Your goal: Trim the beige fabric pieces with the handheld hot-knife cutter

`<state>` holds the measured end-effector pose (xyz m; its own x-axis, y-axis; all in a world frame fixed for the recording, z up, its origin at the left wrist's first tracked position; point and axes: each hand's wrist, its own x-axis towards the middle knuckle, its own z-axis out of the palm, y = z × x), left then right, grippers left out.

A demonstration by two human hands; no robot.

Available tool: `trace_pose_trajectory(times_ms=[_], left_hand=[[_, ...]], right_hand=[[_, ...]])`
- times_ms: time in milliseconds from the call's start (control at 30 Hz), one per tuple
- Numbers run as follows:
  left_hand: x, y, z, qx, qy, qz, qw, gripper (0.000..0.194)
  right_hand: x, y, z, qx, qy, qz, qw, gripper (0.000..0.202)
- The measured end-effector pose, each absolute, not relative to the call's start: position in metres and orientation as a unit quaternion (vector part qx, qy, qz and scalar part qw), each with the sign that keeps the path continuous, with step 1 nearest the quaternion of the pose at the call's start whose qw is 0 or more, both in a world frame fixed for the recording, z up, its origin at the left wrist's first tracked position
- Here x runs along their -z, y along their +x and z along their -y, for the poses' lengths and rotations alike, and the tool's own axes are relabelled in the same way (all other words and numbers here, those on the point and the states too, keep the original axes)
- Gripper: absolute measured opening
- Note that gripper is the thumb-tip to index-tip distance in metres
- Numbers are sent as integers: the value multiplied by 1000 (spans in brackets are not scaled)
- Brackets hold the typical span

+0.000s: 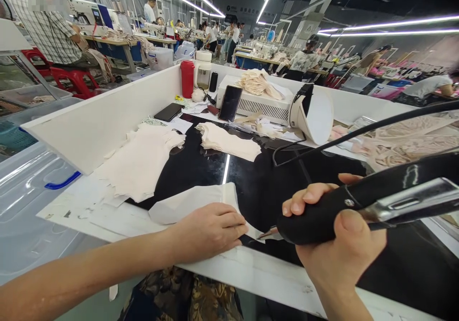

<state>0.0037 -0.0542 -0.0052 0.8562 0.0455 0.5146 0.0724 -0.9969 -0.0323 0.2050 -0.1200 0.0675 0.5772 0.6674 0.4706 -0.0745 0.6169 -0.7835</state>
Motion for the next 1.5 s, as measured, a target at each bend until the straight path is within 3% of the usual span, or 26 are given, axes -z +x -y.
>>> trace_pose_trajectory(times_ms=[167,300,533,667,933,1267,1367,1500], left_hand=[[4,2,55,261,-964,37,26,17],[5,2,54,271,-962,33,22,23],[8,2,53,256,-966,36,12,14],[9,2,53,264,-964,34,7,21],[4,-11,48,274,-953,82,-99,29],[-9,-27,51,179,-963,184,-82,27],[-15,-20,61,151,-958,210,-120,16],[-27,-11,46,117,-953,229,-163,19]], right_hand=[[-66,204,120,-234,-374,408,800,40],[-67,206,119,-232,-369,402,805,46],[-67,206,119,-233,-365,397,809,47],[-65,205,118,-229,-369,401,806,43],[-61,216,112,-222,-363,414,805,43],[-58,245,67,-148,-383,401,819,47],[-59,240,64,-153,-378,407,817,43],[-57,230,67,-178,-370,417,811,34]])
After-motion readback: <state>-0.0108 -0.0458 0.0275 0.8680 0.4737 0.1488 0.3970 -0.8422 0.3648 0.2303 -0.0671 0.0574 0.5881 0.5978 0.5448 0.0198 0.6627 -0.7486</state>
